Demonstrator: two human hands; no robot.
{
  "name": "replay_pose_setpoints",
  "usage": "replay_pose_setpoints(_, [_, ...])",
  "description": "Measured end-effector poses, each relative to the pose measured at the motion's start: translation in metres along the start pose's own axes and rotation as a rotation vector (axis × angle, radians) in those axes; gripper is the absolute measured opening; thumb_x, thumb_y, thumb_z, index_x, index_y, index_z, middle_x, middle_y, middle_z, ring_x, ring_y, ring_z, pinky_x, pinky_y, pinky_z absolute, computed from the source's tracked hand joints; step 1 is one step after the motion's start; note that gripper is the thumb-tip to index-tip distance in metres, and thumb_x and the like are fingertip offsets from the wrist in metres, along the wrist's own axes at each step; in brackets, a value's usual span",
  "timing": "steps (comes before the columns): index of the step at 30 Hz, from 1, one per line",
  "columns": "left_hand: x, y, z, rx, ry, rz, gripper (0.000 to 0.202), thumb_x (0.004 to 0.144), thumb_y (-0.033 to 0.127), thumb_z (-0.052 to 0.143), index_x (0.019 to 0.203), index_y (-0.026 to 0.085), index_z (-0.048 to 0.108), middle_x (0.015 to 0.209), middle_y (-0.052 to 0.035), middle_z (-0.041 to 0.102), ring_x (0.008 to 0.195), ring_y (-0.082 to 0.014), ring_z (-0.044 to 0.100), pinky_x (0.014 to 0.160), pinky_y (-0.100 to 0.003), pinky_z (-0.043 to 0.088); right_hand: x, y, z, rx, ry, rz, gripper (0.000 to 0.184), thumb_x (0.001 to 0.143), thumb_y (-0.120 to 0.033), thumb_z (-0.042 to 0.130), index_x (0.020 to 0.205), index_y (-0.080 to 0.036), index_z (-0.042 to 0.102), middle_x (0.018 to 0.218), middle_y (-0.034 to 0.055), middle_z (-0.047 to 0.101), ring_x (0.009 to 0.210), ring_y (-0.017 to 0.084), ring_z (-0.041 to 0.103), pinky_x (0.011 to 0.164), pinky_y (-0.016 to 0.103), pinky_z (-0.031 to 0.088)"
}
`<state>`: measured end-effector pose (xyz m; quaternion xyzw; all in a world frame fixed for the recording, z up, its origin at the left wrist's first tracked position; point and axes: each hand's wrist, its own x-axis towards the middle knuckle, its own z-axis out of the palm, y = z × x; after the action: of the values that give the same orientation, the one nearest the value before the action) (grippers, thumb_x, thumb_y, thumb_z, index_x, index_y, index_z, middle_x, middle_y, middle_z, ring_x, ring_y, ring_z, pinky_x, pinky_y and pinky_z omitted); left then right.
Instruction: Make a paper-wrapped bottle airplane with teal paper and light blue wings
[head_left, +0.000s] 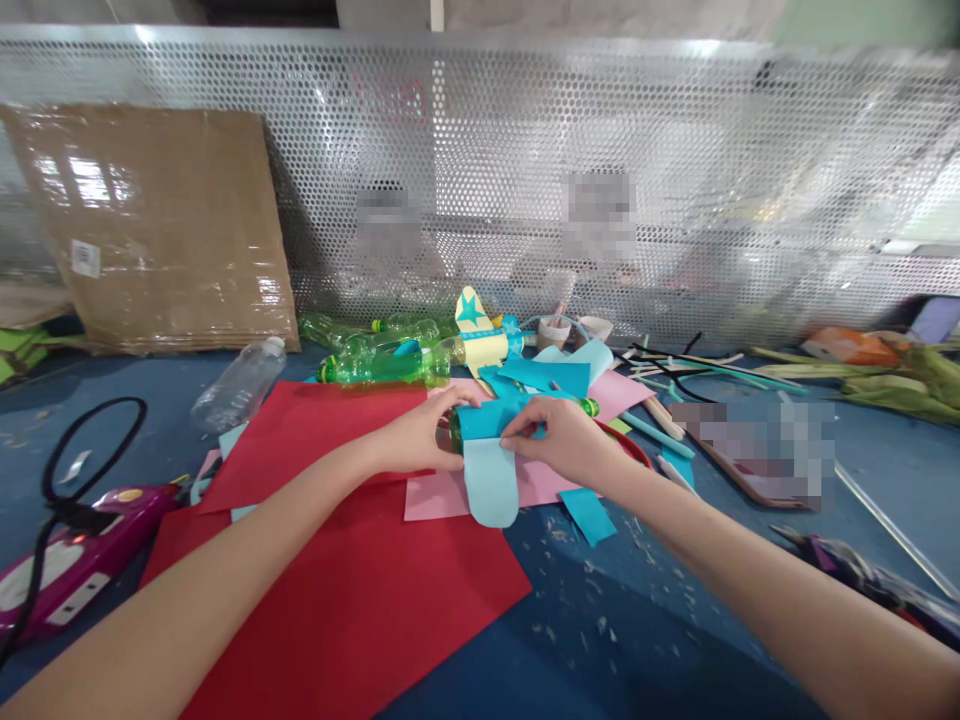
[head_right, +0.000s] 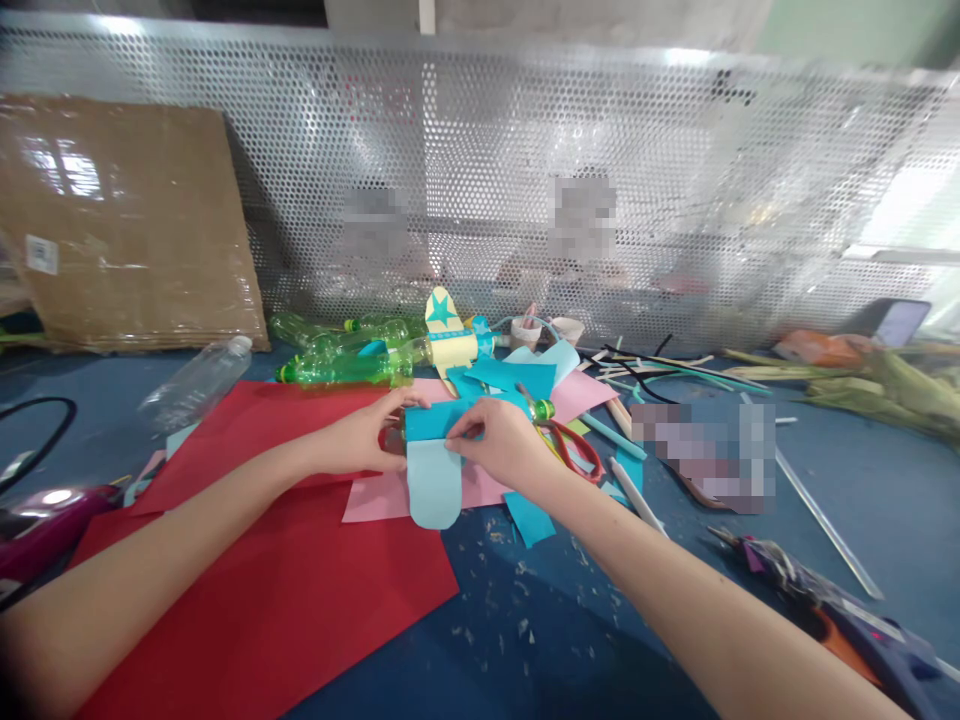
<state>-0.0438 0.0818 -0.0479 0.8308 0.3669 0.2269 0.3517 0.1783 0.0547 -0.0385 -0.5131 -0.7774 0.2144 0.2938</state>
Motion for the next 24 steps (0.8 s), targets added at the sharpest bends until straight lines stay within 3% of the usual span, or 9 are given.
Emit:
replay_pose_setpoints(4, [-0.001, 0.006, -0.004, 0.009, -0.033, -0.02, 0.046, 0.074, 0.032, 0.064, 0.116, 0.025, 0.046, 0.122, -0.0078, 0.049, 0.108, -0.0248, 0.055, 0.09, -0.041, 0.047, 0.001, 0.001, 0.001, -0.005, 0.004, -0.013, 0.007, 0.071, -0.017, 0.071, 0.069, -0.022, 0.075, 0.076, 0.0017, 0.07, 0.07, 0.017, 0.064, 0.063, 0.029, 0.048])
replay_pose_setpoints(8, [0.001, 0.008, 0.001, 0.042, 0.026, -0.034, 0.044, 0.078, 0.045, 0.062, 0.113, 0.025, 0.046, 0.124, -0.0093, 0.047, 0.109, -0.0263, 0.053, 0.087, -0.04, 0.048, 0.002, 0.002, 0.002, -0.01, 0.008, -0.018, 0.007, 0.071, -0.016, 0.072, 0.068, -0.022, 0.075, 0.076, 0.0016, 0.07, 0.07, 0.017, 0.064, 0.063, 0.029, 0.048])
replay_pose_setpoints(19, [0.002, 0.001, 0.006, 0.084, 0.071, -0.006, 0.041, 0.08, 0.046, 0.06, 0.112, 0.026, 0.046, 0.123, -0.0078, 0.049, 0.107, -0.0253, 0.053, 0.082, -0.037, 0.049, 0.001, 0.004, 0.001, -0.026, 0.04, -0.021, 0.004, 0.071, -0.02, 0.073, 0.068, -0.022, 0.074, 0.076, 0.0018, 0.07, 0.07, 0.018, 0.064, 0.062, 0.028, 0.048])
replay_pose_setpoints(24, [0.003, -0.002, 0.007, 0.074, 0.072, 0.003, 0.04, 0.08, 0.046, 0.061, 0.112, 0.025, 0.046, 0.124, -0.0085, 0.049, 0.116, -0.0279, 0.049, 0.086, -0.039, 0.048, 0.002, 0.003, 0.001, -0.043, 0.028, -0.039, 0.007, 0.073, -0.017, 0.07, 0.071, -0.022, 0.075, 0.078, 0.0022, 0.07, 0.072, 0.018, 0.065, 0.066, 0.029, 0.049])
